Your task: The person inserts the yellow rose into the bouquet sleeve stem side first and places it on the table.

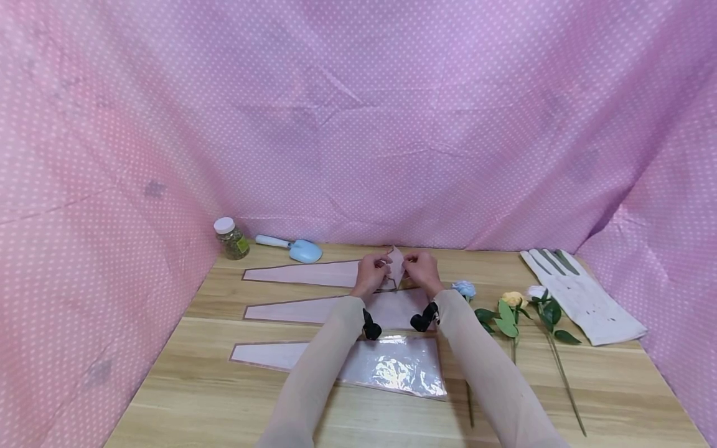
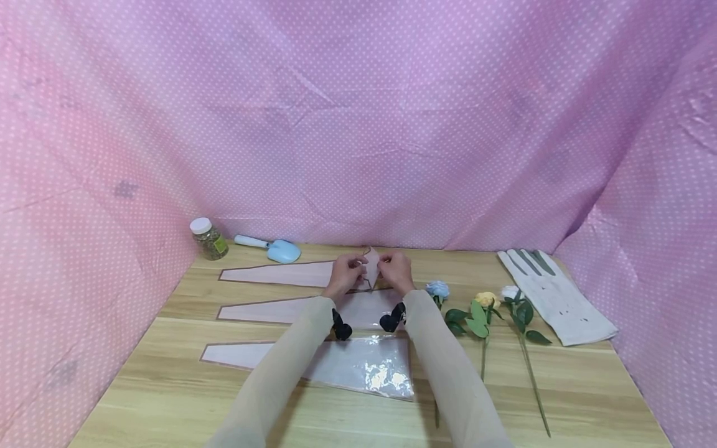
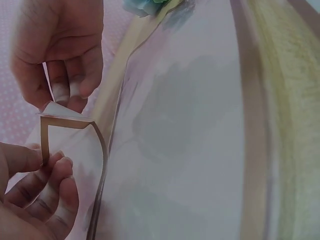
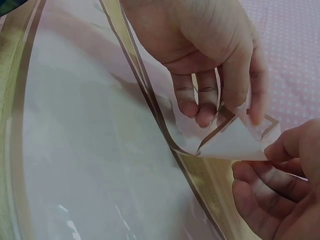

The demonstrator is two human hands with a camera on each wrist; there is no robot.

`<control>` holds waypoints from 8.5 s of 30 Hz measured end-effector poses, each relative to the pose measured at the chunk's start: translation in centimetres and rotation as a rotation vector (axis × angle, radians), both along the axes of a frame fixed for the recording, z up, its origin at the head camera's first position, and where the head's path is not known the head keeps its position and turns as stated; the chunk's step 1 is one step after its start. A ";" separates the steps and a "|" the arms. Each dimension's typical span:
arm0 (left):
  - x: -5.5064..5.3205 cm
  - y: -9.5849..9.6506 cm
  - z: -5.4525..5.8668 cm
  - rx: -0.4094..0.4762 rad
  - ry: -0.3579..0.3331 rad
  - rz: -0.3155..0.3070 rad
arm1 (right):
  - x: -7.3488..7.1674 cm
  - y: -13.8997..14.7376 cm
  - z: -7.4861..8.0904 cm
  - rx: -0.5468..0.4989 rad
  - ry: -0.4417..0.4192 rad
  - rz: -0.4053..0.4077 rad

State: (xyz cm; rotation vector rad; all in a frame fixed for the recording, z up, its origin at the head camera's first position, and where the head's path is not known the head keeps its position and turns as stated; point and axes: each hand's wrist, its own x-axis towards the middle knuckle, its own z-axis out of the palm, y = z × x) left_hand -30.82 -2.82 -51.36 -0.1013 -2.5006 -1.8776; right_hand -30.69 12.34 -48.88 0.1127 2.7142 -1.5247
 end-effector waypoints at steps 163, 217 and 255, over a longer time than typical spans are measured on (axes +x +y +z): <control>-0.4 -0.3 -0.4 0.008 -0.202 0.093 | 18.3 10.1 0.5 0.296 -0.096 0.030; -0.8 -0.3 -0.7 0.026 -0.210 0.092 | 8.8 8.3 6.2 -0.816 0.058 -0.181; -0.8 -0.1 -0.6 0.047 -0.233 0.109 | 2.0 2.6 2.1 -0.942 0.274 -0.486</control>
